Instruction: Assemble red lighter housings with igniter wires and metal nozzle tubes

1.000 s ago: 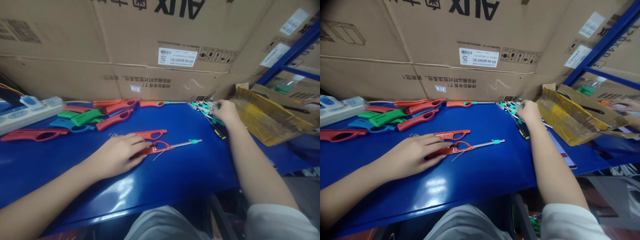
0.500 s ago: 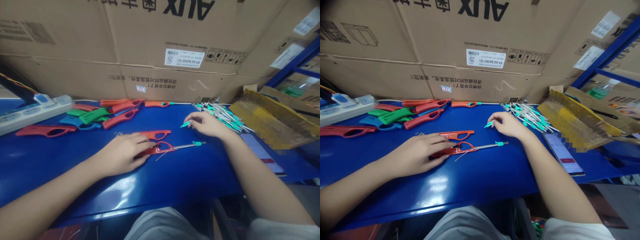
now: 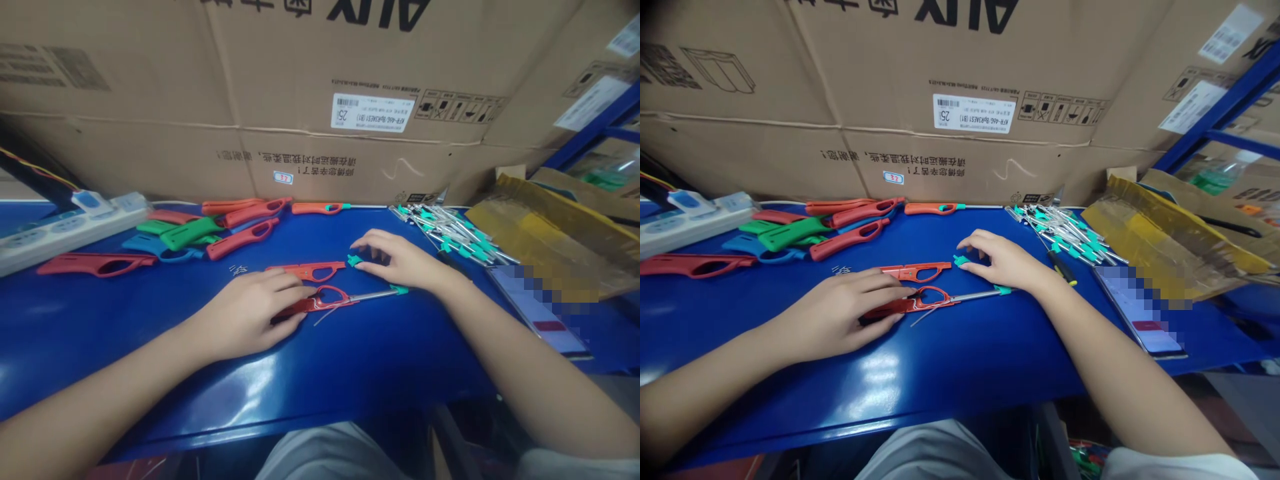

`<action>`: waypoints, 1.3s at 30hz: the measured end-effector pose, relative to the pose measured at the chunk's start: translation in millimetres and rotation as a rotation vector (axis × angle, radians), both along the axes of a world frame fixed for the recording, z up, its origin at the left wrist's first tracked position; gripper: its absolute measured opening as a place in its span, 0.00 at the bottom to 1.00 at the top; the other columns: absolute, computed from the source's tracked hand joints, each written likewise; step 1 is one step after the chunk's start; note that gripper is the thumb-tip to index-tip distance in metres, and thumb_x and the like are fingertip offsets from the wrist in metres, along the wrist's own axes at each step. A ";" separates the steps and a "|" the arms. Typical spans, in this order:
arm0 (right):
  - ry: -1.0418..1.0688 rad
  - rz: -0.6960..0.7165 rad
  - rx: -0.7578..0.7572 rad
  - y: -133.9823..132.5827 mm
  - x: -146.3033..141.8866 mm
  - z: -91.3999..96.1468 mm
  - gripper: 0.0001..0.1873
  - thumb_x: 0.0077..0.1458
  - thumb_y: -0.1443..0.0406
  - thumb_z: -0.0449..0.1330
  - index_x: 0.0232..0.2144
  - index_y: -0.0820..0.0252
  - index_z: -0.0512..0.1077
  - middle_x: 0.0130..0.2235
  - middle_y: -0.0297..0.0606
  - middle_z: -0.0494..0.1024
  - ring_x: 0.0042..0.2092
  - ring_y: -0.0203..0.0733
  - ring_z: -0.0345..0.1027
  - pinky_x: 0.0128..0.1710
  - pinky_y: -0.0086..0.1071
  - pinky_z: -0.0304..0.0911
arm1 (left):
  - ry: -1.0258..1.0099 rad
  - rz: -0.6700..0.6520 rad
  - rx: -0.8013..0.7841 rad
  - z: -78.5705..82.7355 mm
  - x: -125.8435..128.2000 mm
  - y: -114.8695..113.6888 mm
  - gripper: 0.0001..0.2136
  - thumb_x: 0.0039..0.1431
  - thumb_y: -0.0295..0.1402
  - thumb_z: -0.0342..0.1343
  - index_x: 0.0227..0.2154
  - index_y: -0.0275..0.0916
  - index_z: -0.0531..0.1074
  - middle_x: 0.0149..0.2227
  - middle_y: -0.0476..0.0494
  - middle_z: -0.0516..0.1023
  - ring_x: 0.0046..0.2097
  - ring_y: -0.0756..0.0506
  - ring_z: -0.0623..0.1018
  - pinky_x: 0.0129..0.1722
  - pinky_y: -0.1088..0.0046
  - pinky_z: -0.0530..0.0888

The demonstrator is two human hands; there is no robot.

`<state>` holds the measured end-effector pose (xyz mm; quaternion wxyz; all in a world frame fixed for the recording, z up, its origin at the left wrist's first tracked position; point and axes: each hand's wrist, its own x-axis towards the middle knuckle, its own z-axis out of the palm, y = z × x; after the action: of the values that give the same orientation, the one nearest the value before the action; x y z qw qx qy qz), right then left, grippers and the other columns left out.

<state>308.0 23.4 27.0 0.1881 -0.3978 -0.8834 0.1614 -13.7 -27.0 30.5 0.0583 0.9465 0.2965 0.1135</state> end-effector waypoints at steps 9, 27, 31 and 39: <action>-0.183 -0.006 0.030 -0.5 -4.3 -4.1 0.15 0.62 0.73 0.51 0.44 0.57 0.74 0.45 0.42 0.77 0.46 0.46 0.72 0.46 0.37 0.65 | -0.050 0.005 -0.011 -6.7 1.2 0.5 0.15 0.70 0.36 0.52 0.57 0.46 0.73 0.54 0.45 0.80 0.52 0.41 0.79 0.51 0.63 0.77; -0.098 0.074 -0.098 -6.8 -11.1 5.2 0.11 0.68 0.63 0.52 0.36 0.57 0.73 0.39 0.41 0.78 0.40 0.43 0.71 0.41 0.34 0.63 | -0.062 0.011 -0.033 -6.8 2.2 -0.2 0.14 0.71 0.36 0.51 0.56 0.45 0.73 0.53 0.44 0.79 0.52 0.41 0.78 0.51 0.63 0.76; -0.154 -0.020 -0.088 -8.4 -15.2 1.6 0.10 0.68 0.60 0.53 0.44 0.55 0.73 0.39 0.39 0.80 0.38 0.43 0.72 0.37 0.33 0.62 | -0.057 0.014 -0.041 -6.5 2.3 -0.1 0.13 0.70 0.35 0.52 0.54 0.44 0.74 0.53 0.44 0.79 0.52 0.40 0.78 0.51 0.62 0.76; -0.142 -0.255 -0.118 -5.3 -3.9 5.4 0.18 0.63 0.48 0.58 0.41 0.54 0.71 0.35 0.35 0.79 0.32 0.40 0.70 0.30 0.31 0.58 | -0.068 0.021 -0.064 -4.0 3.3 -2.5 0.12 0.70 0.34 0.52 0.52 0.43 0.74 0.51 0.44 0.79 0.51 0.41 0.78 0.50 0.63 0.75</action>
<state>304.2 18.1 32.4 0.1203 -0.5277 -0.8257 0.1592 -10.4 -29.5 26.5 0.0972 0.9365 0.3078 0.1368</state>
